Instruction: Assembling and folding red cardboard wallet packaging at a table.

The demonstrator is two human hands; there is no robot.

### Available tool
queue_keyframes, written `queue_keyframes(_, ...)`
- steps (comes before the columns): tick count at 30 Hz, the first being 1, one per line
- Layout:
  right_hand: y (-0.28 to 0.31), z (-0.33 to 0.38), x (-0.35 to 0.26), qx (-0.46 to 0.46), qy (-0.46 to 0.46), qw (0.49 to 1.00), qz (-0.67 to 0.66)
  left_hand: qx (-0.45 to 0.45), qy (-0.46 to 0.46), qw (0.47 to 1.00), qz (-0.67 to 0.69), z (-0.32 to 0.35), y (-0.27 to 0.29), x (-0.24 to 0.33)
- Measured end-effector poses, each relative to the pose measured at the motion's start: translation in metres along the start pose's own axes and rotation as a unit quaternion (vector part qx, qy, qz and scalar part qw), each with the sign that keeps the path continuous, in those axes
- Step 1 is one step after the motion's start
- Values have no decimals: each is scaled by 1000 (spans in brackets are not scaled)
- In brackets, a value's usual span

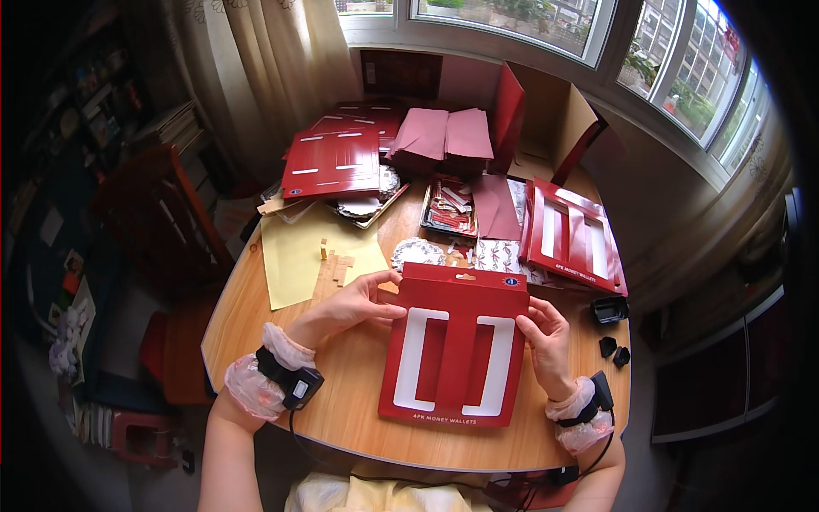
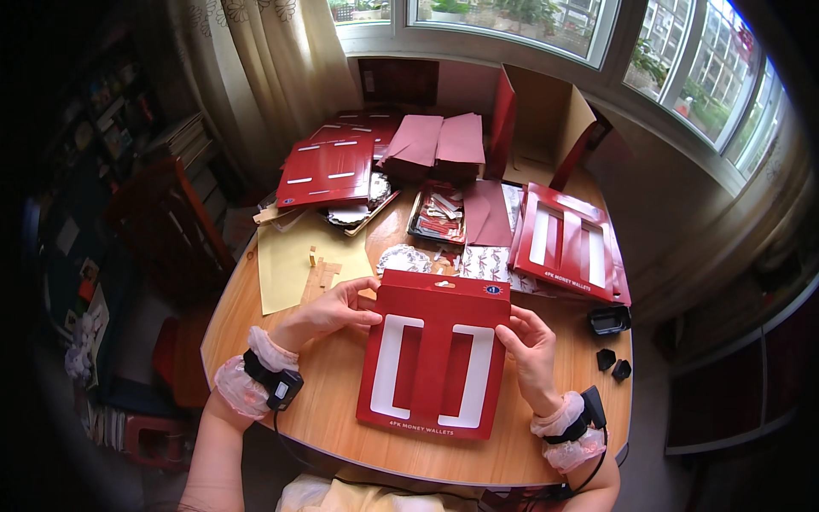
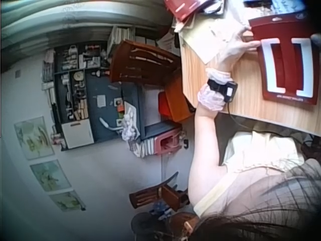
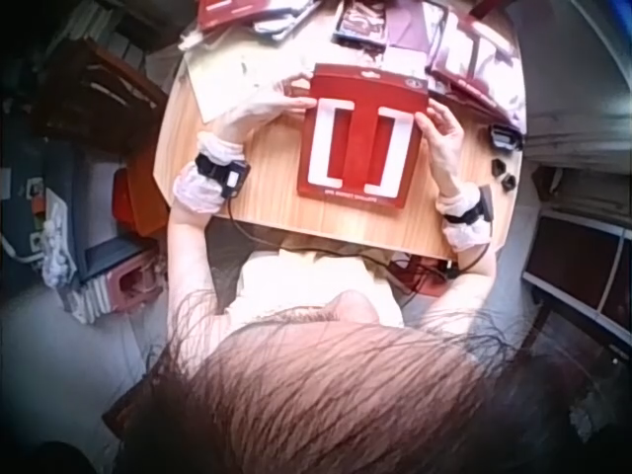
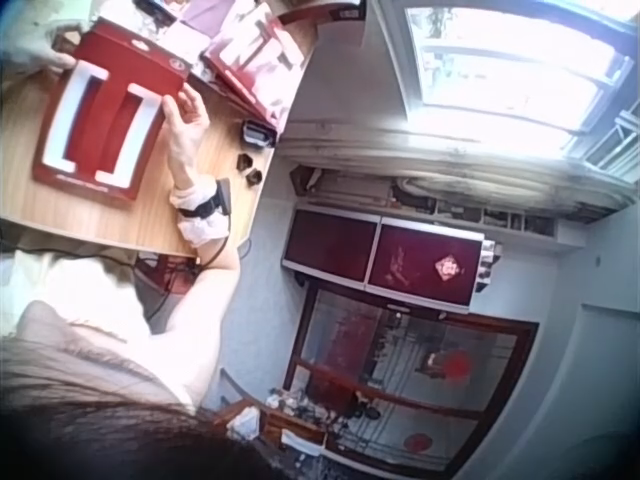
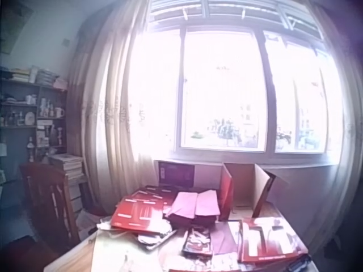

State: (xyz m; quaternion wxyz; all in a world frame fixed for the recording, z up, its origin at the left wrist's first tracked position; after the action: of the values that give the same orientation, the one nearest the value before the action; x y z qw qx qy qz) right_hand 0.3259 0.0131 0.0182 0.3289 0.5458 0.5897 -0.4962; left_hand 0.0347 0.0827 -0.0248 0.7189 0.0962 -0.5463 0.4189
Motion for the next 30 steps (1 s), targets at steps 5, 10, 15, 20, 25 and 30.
queue_keyframes(5,17,2,12,-20,4,1000,1,-28,5,1000,0,2,-10,3)
queue_keyframes(10,11,0,4,-24,21,999,42,70,-27,996,-52,-1,-6,3)
queue_keyframes(15,17,-1,8,-22,-2,998,52,215,-86,942,-241,5,-4,16)
queue_keyframes(20,12,2,11,-40,-16,997,58,292,-179,874,-344,21,-17,38)
queue_keyframes(25,10,1,12,-41,-17,997,61,330,-283,782,-447,41,-40,58)
queue_keyframes(30,2,2,12,-60,-28,996,64,268,-295,773,-493,39,-56,58)
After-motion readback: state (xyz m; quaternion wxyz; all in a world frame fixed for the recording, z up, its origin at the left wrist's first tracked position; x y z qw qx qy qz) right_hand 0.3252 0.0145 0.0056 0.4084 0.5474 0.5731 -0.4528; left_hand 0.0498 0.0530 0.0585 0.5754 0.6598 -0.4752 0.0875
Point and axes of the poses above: each hand's wrist, its own z-axis away from the middle knuckle, its own y-axis out of the back of the hand, x = y × z, the point moved 9 cm from there along -z, towards the middle knuckle, and after that the axes turned 14 degrees about y, right-handed, at the moved point
